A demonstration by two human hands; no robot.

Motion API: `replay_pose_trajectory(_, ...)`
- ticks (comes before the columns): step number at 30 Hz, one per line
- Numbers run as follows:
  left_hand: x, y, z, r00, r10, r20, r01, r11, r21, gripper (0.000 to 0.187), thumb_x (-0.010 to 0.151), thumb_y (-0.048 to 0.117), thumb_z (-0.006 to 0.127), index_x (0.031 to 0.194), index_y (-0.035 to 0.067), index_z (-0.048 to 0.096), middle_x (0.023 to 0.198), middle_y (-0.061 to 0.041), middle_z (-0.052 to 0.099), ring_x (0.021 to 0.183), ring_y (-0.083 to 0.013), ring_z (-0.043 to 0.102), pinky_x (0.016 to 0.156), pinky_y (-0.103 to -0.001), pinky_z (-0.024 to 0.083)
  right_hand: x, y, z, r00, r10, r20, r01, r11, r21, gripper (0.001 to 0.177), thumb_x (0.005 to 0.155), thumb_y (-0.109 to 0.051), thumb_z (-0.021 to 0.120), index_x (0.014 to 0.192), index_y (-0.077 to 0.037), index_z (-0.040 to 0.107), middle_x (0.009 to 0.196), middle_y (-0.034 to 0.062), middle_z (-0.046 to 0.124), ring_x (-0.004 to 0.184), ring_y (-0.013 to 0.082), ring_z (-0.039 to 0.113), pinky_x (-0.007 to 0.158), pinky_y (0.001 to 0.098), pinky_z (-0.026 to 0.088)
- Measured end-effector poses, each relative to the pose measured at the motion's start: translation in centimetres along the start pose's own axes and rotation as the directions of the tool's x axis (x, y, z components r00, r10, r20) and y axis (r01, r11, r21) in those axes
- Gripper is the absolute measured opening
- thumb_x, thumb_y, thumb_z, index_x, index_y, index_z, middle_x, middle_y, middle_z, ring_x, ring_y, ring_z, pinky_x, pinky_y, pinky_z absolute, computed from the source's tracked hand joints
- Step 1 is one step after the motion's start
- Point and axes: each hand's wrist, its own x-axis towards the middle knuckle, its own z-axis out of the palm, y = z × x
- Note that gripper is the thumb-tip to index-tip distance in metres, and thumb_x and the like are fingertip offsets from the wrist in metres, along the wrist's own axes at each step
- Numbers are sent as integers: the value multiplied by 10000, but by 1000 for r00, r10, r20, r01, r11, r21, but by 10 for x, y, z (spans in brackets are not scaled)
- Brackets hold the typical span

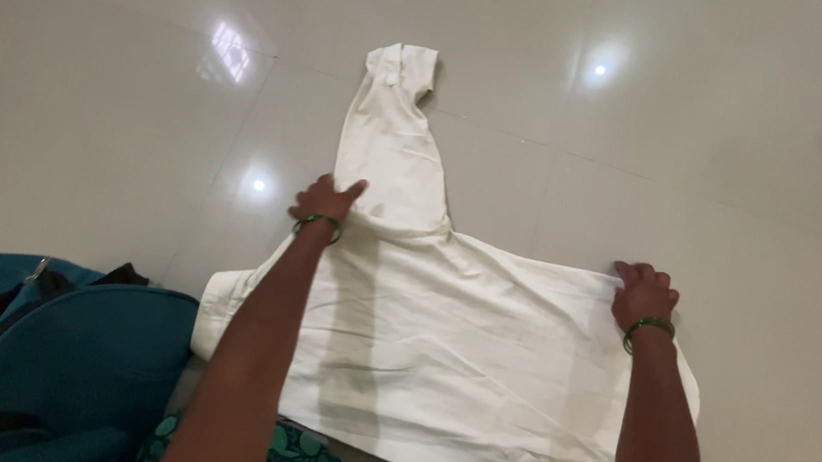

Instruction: The person folds a shirt on the floor by smoothing out the fabric, folding the sleeves inward, and then folding the body of the shirt into a square.

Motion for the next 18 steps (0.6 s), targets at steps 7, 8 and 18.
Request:
replay_pose_trajectory(7,40,8,32,979,100,176,-25,923,-384,530,766,359,824,1175,30,753,1133,-139,776,1028,-285,732,958,-431,547,-2,-23,-53,914,168,369,-103,976,-190,247,850,-263,732,1092,-266,780,1233,-10,707,1242,251,577,1029,479,404)
replay_pose_trajectory(8,45,10,33,975,153,164,-60,882,-468,468,814,318,802,1177,28,740,1119,-138,774,994,-270,731,913,-396,546,-7,-20,-48,920,170,354,-105,975,-195,203,808,-260,753,999,-266,821,1221,-11,699,1223,244,583,1002,457,409)
replay_pose_trajectory(18,38,25,-9,859,512,10,-142,258,-956,287,892,-51,684,1176,-35,653,1080,-68,713,989,-186,656,915,-341,533,-35,12,-38,965,112,239,-96,992,-80,286,767,-210,716,1020,-309,808,1012,-39,747,989,210,661,882,475,360)
